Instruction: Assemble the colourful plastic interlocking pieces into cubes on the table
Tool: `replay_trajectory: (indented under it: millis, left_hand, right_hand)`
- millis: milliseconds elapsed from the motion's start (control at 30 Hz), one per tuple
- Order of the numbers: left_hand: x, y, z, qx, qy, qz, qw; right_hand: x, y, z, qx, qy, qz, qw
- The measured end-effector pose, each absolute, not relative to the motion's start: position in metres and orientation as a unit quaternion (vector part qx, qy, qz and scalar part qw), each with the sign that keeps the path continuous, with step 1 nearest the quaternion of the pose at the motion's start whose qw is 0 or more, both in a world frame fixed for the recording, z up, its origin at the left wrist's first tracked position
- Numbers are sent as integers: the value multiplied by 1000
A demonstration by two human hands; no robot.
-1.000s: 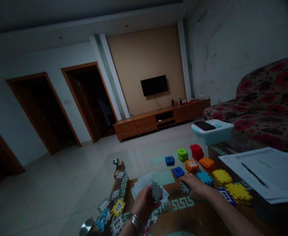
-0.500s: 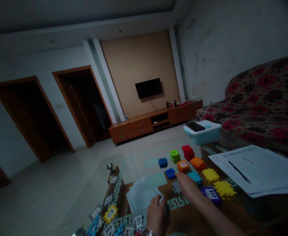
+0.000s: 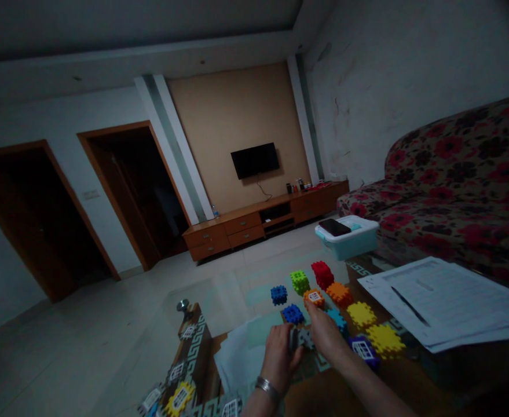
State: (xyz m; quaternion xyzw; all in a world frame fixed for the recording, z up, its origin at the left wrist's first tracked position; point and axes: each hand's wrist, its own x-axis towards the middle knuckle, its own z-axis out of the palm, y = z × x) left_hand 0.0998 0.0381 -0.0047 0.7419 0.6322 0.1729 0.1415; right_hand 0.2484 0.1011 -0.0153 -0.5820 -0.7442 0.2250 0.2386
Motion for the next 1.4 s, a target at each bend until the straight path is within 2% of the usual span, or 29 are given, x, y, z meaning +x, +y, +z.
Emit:
replay_trajectory:
  millis: [133, 300, 667, 1167, 1400]
  left_hand:
    - [118, 63, -3, 760, 628, 90, 144]
    - [122, 79, -16, 762, 625, 51, 160]
    - [123, 91, -20, 739, 649, 27, 177]
    - [117, 83, -24, 719, 664, 86, 186]
    - [115, 51, -1, 698, 686, 110, 177]
  right_hand:
    - [250, 103, -8, -597, -730, 217, 253]
    - [249, 100, -4, -587, -734, 221, 260]
    - [240, 90, -2, -614, -726, 287, 118]
    - [234, 100, -31, -569, -752, 282, 176]
    - [238, 94, -23, -562, -766, 259, 172]
